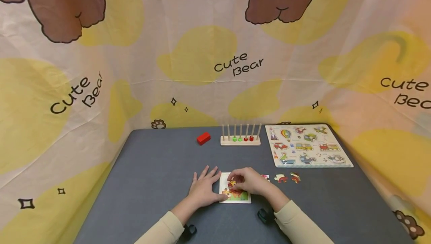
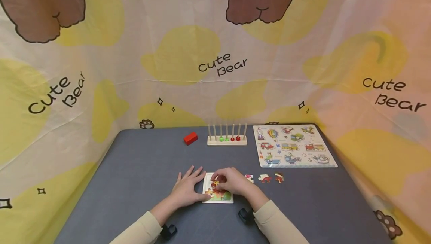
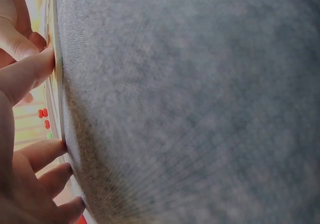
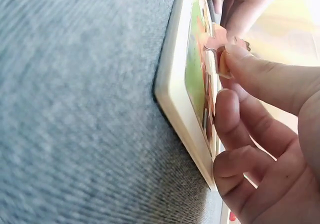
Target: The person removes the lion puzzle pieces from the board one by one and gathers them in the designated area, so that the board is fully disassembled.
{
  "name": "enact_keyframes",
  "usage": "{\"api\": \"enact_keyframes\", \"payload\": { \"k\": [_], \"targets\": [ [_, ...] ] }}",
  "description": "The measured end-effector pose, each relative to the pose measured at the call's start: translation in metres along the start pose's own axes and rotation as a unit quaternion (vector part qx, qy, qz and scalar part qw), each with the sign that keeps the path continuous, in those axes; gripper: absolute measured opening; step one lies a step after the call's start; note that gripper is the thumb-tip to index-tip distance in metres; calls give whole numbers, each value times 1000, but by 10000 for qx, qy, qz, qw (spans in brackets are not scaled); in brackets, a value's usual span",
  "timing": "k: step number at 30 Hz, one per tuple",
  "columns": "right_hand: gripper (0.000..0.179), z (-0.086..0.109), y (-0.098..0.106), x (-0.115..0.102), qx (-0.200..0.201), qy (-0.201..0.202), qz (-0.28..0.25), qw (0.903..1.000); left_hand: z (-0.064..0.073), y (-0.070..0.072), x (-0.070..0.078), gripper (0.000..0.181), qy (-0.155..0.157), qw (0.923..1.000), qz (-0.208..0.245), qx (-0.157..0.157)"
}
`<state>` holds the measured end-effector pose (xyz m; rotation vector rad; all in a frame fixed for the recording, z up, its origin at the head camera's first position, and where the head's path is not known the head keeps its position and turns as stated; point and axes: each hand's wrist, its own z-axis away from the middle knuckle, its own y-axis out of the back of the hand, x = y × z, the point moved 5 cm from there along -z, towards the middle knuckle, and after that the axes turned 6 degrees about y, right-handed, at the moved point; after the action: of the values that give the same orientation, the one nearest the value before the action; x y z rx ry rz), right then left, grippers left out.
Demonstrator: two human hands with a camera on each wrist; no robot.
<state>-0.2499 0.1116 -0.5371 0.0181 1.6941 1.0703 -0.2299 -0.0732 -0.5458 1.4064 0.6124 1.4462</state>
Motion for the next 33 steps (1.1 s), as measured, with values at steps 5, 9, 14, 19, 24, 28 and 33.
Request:
{"api": "enact_keyframes", "payload": {
  "k": [5, 9, 14, 19, 24, 28, 33],
  "targets": [
    [23, 1, -1, -2, -70, 133, -87, 9998, 0, -1, -1, 93, 25, 10000, -23, -25],
    [27, 1, 0, -3, 27, 166, -166, 9997, 0, 0, -1, 93, 36, 10000, 4, -31],
    [25, 0, 5, -5, 300, 165, -220, 9992, -1, 0, -2, 93, 45, 10000, 10, 19],
    [16, 3, 10, -9, 401, 202, -210, 9988, -2, -1, -2, 93, 26, 10000, 9, 52],
    [20, 7, 13, -13, 394, 270, -317, 9984, 0, -3, -4, 94, 38, 10000, 11, 60],
    [20, 11, 19, -17, 493, 269, -345, 9978, 0, -3, -4, 93, 49, 10000, 18, 66],
    [21, 17, 26, -20, 563, 267, -330, 9975, -1, -2, -2, 92, 72, 10000, 19, -4]
  ]
}}
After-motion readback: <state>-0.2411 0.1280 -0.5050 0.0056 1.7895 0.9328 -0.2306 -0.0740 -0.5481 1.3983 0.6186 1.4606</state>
